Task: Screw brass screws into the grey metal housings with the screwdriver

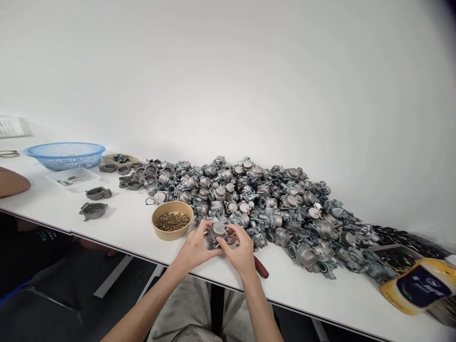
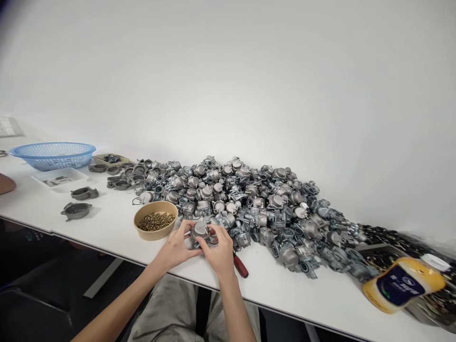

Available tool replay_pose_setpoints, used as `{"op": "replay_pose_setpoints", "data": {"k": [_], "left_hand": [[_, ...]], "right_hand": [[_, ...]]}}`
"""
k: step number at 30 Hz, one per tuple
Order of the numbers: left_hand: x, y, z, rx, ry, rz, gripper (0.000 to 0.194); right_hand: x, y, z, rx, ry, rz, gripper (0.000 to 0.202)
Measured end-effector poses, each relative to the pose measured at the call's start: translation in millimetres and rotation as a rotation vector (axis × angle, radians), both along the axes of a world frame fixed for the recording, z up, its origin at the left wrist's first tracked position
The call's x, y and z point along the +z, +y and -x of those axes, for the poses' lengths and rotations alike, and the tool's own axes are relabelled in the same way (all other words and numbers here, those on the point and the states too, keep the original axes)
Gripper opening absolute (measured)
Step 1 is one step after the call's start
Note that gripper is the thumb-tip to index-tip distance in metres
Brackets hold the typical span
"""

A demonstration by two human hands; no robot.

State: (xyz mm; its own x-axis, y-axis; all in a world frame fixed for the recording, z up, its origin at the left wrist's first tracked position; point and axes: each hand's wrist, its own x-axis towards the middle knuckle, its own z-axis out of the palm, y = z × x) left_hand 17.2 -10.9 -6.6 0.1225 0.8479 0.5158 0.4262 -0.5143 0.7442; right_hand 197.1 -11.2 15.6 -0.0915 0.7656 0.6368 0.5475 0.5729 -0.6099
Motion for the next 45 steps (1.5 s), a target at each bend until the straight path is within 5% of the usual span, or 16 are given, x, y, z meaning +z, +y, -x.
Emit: {"op": "replay_pose_setpoints", "data": {"k": [16, 45], "left_hand": [[-7.7, 5, -1, -0.053, 0.003, 0.024, 0.061], [-6.4, 4, 5, -0.051, -0.001, 0.051, 0.063]], "right_hand": [[-0.3, 2, 7, -0.03, -0.114, -0.054, 0.035], [-8.1, 2, -7, -0.018, 0.014, -0.138, 0.019]]}}
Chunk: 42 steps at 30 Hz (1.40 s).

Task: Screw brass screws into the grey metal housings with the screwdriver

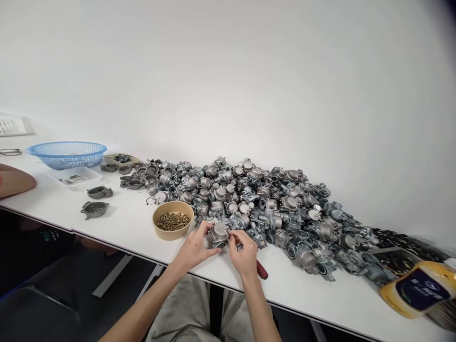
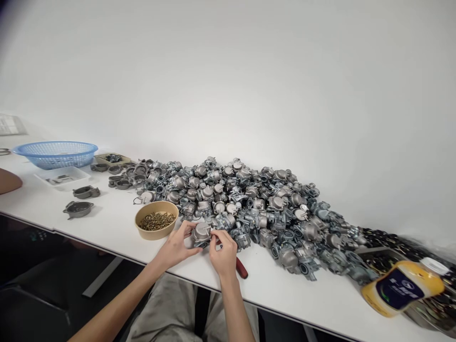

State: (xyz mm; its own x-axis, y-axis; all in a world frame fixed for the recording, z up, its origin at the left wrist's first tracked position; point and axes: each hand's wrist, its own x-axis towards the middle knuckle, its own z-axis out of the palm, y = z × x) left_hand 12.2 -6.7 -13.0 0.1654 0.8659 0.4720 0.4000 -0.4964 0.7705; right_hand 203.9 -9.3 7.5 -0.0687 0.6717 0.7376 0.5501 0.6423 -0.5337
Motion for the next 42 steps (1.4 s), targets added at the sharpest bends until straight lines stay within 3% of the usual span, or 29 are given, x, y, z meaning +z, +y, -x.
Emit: {"op": "replay_pose_setpoints", "data": {"k": [4, 14, 22, 25, 32, 37, 42], "left_hand": [[1.1, 0, 0, -0.02, -0.037, 0.033, 0.072], [4.6, -2, -1, -0.032, -0.066, 0.04, 0.06], [13.6, -3, -2, -0.05, -0.023, 0.114, 0.08], [17.6, -2, -4, 0.005, 0.048, 0.172, 0.069], [17.6, 4, -14, 0.002, -0.057, 0.269, 0.058], [17.2, 4, -22, -0.01, -0.106, 0.249, 0.055], [19.9, 2, -24, -0.019, -0.103, 0.182, 0.053]], "right_hand": [[-2.0, 0, -2, 0.018, -0.025, -0.045, 0.021], [-7.9, -5, -4, -0.003, -0.115, -0.087, 0.026], [-11.4, -5, -6, 0.01, -0.134, -0.06, 0.028], [-18.4, -6, -18, -0.009, -0.142, -0.027, 0.031], [-22.2, -32, -76, -0.288, -0.221, 0.013, 0.028], [-22.6, -51, -96, -0.25, -0.466, 0.155, 0.032], [-27.3, -48, -97, -0.162, -0.304, 0.141, 0.023]]}}
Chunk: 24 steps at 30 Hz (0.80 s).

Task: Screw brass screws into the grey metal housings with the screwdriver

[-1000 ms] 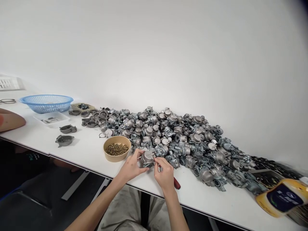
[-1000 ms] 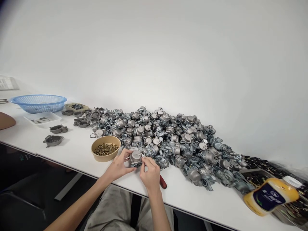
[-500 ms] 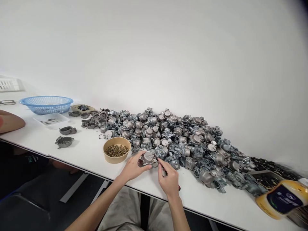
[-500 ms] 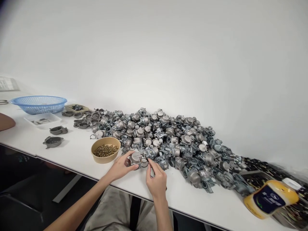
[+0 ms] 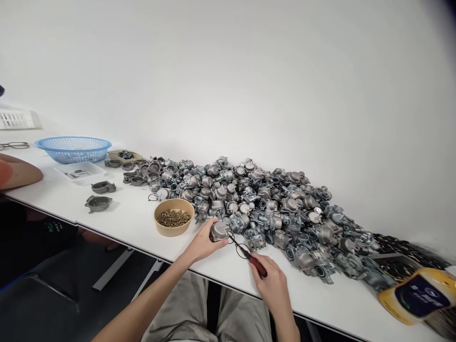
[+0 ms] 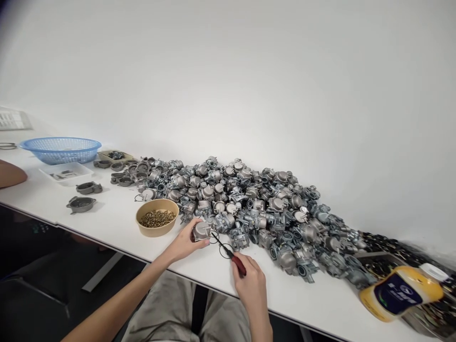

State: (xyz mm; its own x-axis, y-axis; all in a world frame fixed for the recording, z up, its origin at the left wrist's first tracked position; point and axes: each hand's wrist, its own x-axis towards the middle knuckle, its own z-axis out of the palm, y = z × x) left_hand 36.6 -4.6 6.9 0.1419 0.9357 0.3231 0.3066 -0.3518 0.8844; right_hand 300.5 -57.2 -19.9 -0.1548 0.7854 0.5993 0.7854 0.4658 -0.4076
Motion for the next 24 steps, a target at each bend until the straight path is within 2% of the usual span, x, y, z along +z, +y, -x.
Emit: {"op": "replay_pose_setpoints", "data": {"k": [3, 6, 10, 16, 20, 24], "left_hand": [[4.0, -1, 1, 0.037, 0.023, -0.039, 0.05], [7.0, -3, 5, 0.059, 0.069, -0.17, 0.047], [5.2, -7, 12, -0.014, 0.131, -0.304, 0.046], [3.0, -9, 16, -0.059, 0.189, -0.251, 0.048], [1.7, -9, 17, -0.054, 0.237, -0.178, 0.048], [-1.1, -11, 16, -0.067, 0.271, -0.157, 0.049]], "right_hand": [[0.5, 2, 0, -0.028, 0.26, -0.004, 0.019], [2.4, 6, -1, -0.067, 0.59, -0.03, 0.019], [4.4, 13, -3, -0.045, 0.854, 0.006, 0.02], [1.1, 16, -6, 0.078, 0.983, 0.123, 0.014], [-4.1, 11, -9, 0.156, 0.92, 0.228, 0.014], [-9.7, 10, -12, 0.174, 0.894, 0.243, 0.014]]}}
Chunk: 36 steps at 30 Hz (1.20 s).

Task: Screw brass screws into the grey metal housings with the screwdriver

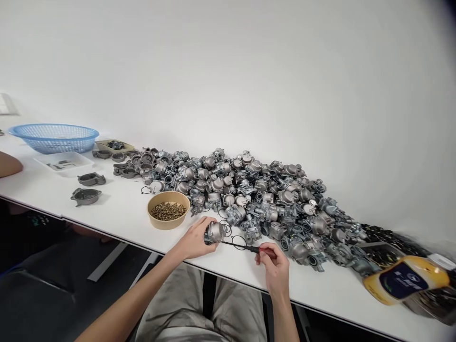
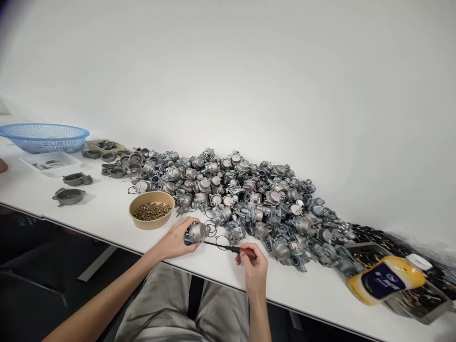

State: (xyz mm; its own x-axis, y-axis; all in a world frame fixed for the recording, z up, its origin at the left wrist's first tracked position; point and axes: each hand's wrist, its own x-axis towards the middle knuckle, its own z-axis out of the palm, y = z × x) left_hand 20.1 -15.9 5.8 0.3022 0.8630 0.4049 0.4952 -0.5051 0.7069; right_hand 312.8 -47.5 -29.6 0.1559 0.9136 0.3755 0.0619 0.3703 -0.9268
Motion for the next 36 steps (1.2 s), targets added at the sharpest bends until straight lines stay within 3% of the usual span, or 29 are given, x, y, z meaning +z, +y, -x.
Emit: {"op": "replay_pose_setpoints", "data": {"k": [7, 19, 36], "left_hand": [[-1.3, -2, 0, -0.029, -0.012, -0.01, 0.057], [2.1, -4, 1, -0.046, -0.013, 0.001, 0.052], [4.6, -1, 3, -0.144, -0.021, 0.021, 0.061]], "right_hand": [[-2.0, 1, 0, -0.002, 0.041, -0.009, 0.015], [1.0, 1, 0, -0.011, 0.076, 0.008, 0.014], [8.9, -3, 4, 0.01, -0.058, 0.024, 0.021]]}}
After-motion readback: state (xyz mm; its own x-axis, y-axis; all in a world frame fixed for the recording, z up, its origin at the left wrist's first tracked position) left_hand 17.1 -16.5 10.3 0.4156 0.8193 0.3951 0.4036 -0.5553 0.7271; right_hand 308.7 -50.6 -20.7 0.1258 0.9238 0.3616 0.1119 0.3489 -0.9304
